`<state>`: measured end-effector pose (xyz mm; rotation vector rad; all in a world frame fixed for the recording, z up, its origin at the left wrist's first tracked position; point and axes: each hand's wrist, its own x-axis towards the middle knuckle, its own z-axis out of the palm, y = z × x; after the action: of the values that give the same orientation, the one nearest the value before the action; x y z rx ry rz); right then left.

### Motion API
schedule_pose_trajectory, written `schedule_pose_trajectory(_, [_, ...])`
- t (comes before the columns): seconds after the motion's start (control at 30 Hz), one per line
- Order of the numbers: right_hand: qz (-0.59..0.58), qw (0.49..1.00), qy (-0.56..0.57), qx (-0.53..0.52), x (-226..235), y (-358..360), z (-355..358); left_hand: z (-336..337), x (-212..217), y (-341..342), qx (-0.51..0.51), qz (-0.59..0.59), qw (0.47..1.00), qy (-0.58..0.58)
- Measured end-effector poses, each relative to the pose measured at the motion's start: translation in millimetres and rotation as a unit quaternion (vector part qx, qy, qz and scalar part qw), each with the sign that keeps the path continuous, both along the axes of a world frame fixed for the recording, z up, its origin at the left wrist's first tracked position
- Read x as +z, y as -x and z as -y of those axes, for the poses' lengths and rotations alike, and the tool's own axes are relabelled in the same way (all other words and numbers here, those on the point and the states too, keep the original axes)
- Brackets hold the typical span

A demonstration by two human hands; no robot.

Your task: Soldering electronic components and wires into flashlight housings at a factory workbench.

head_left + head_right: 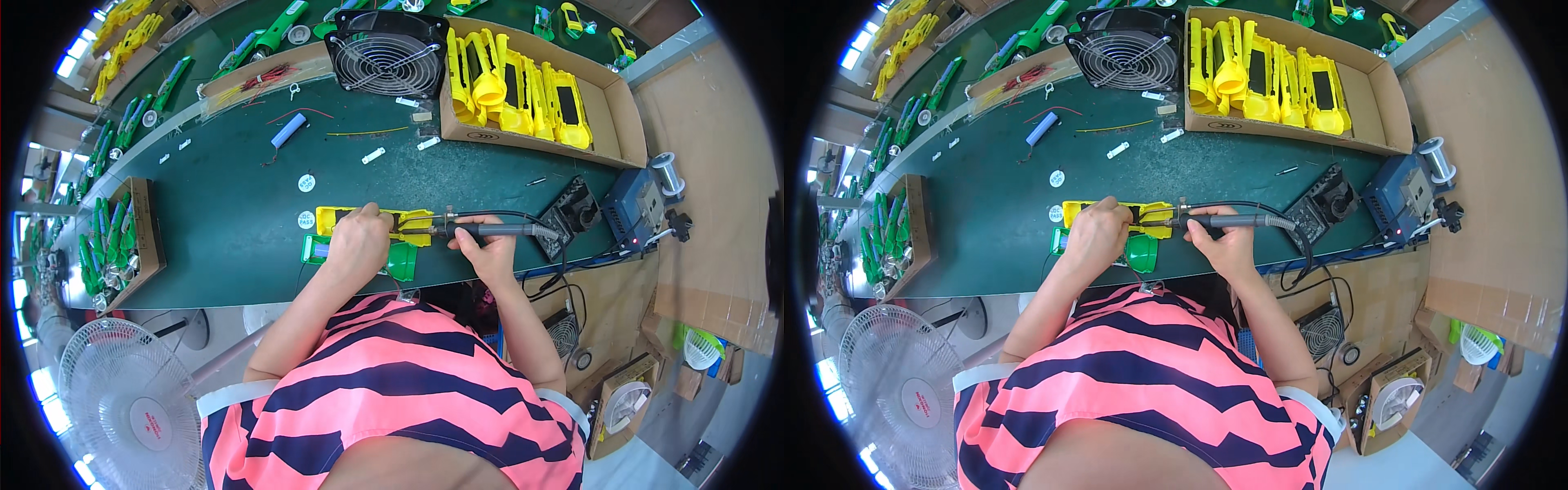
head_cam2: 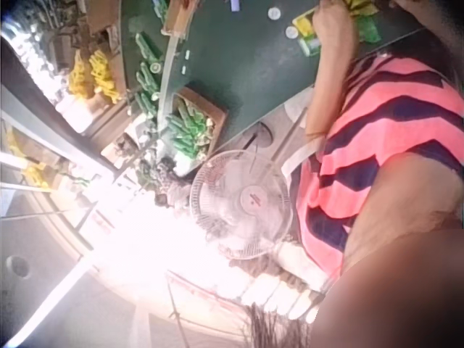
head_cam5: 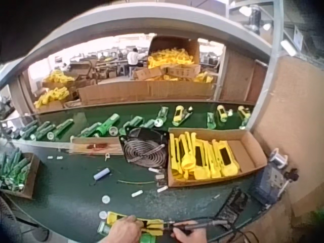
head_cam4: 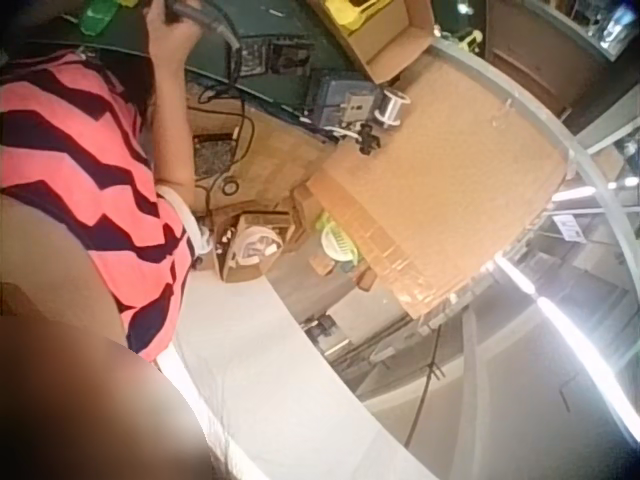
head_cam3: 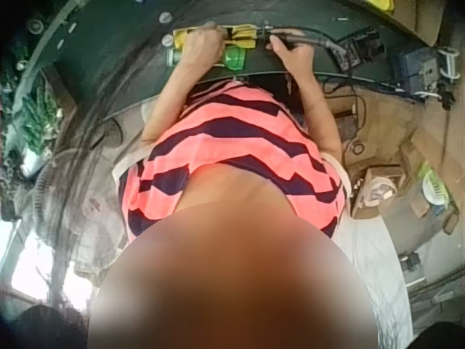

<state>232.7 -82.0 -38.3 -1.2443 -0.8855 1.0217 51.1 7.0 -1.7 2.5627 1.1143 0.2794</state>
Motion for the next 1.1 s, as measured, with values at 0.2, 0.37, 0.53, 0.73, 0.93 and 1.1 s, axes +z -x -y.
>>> schedule_pose_trajectory(0.2, [-0.003, 1.0, -0.001, -0.02, 0, 3, 4, 1, 0, -1, 0.001, -0.002, 1.0, 0.005])
schedule_pose_trajectory(0.37, [0.018, 0.999, -0.027, -0.037, 12, 6, 12, 1, -2, 0, 0.0, -0.014, 1.0, -0.014])
schedule_pose_trajectory(0.53, [0.074, 0.992, -0.077, -0.071, 22, 19, 30, 2, -3, -1, 0.0, -0.023, 0.999, -0.024])
schedule_pose_trajectory(0.73, [0.254, 0.963, -0.079, 0.045, 10, 45, 21, 2, -1, -2, -0.01, -0.03, 0.999, -0.025])
schedule_pose_trajectory(0.93, [0.313, 0.941, -0.035, 0.128, 10, 48, 15, 2, 7, 6, -0.023, 0.021, 0.999, 0.025])
schedule_pose_trajectory(1.1, [0.321, 0.937, -0.066, 0.119, 2, 33, 7, 3, 46, 44, -0.05, 0.115, 0.988, 0.093])
